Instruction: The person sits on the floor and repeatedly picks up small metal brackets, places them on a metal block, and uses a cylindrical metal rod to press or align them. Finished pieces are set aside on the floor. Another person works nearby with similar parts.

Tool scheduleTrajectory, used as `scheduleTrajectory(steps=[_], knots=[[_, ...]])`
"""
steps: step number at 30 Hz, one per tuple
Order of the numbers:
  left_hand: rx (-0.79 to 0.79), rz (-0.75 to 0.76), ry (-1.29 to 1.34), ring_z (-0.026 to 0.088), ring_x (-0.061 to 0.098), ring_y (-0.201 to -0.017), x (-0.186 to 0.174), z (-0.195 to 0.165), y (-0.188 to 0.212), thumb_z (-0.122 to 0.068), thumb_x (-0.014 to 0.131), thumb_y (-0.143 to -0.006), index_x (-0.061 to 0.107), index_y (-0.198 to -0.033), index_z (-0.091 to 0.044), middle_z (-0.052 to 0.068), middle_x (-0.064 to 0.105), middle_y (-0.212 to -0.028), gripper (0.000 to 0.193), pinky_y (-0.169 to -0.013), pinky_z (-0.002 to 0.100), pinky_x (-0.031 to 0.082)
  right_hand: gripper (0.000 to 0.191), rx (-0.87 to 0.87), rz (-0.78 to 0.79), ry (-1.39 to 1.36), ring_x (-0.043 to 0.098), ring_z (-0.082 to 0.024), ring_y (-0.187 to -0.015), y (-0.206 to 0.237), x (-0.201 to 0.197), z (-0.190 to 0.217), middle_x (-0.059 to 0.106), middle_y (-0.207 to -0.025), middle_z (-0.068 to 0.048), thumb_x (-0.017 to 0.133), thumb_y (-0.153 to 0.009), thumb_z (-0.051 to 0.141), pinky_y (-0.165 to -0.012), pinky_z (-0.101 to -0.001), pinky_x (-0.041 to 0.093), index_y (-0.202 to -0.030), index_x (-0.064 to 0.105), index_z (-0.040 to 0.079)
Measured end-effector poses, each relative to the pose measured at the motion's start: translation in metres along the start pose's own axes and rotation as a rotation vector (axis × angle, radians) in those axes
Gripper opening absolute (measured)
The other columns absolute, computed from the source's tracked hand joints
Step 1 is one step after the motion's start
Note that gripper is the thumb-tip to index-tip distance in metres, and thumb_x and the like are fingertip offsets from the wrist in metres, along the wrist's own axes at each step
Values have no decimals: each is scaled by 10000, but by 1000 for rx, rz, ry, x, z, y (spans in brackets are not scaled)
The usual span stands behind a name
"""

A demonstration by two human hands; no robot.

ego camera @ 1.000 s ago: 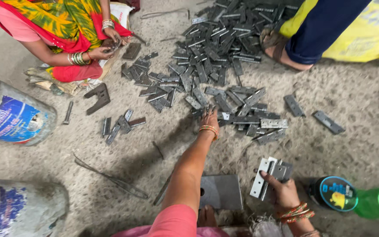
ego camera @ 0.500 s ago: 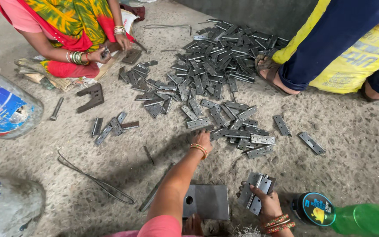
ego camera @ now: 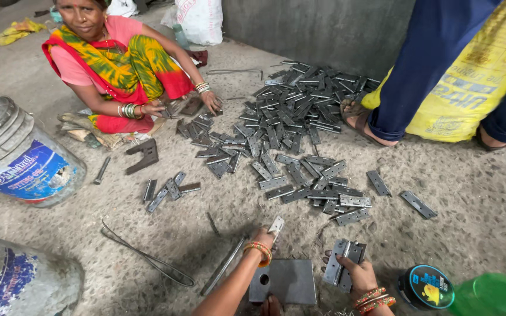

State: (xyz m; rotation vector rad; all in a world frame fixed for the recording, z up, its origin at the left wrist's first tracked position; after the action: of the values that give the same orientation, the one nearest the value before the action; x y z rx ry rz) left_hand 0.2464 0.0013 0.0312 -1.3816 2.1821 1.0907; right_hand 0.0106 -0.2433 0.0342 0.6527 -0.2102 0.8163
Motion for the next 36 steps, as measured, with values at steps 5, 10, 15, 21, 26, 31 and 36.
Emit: scheduleTrajectory(steps=[5, 10, 15, 21, 26, 31, 36], knots=[[586, -528, 95, 487, 658, -948, -39, -20, 98, -144, 649, -967, 530, -1316, -37, 285, 694, -1033, 385, -782, 553, 510, 185, -96, -52, 164, 672, -218, -670, 3, -17, -3, 747, -845, -108, 751, -871, 81, -602, -387, 526, -1002, 728, -47], [296, -88, -462, 484, 675, -939, 19, 25, 95, -113, 691, -845, 511, -1310, -32, 299, 692, -965, 505, -839, 567, 530, 178, -129, -7, 140, 729, -223, -708, -4, -15, -6, 777, -867, -119, 746, -814, 20, -631, -379, 565, -978, 738, -47], [382, -299, -301, 475, 693, -849, 8, 16, 119, -217, 673, -898, 591, -1133, -2, 273, 713, -883, 329, -773, 564, 550, 198, -45, 71, 13, 764, -367, -823, 7, -13, -10, 773, -959, -215, 658, -855, -24, -690, -466, 634, -1038, 698, -84], [462, -428, -93, 507, 671, -806, -4, 2, 152, -188, 622, -957, 535, -1195, 14, 291, 702, -893, 325, -716, 590, 527, 251, -66, 110, -39, 764, -359, -873, 38, 5, 11, 764, -1015, -226, 607, -870, -38, -721, -497, 658, -1109, 659, -96], [471, -286, -337, 497, 687, -843, 13, -5, 148, -143, 648, -775, 551, -1124, -19, 288, 711, -916, 383, -723, 572, 559, 284, -62, 94, 3, 764, -367, -873, 40, 4, 17, 759, -1033, -230, 613, -865, -47, -728, -504, 648, -1147, 638, -76], [412, -423, -142, 507, 674, -860, -1, 4, 154, -257, 677, -961, 543, -1194, -1, 303, 697, -945, 371, -719, 584, 542, 246, -81, 64, 41, 761, -364, -852, 22, -9, -4, 749, -1028, -237, 641, -883, -28, -713, -497, 640, -1118, 658, -99], [251, -175, -440, 465, 695, -924, 13, 12, 138, -302, 685, -931, 628, -1127, -6, 280, 716, -975, 359, -806, 540, 559, 224, -32, -41, 195, 738, -341, -800, 13, -17, -19, 743, -1013, -246, 720, -871, 17, -681, -466, 618, -1069, 700, -86]])
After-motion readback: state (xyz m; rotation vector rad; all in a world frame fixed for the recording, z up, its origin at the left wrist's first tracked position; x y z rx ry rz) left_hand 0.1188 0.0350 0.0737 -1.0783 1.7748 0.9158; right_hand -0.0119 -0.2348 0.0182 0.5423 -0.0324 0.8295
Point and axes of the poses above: each hand's wrist, its own y-axis away from the middle knuckle, its own x-axis out of the palm, z = x × y, the point moved 10 cm from there along -y, towards the middle knuckle
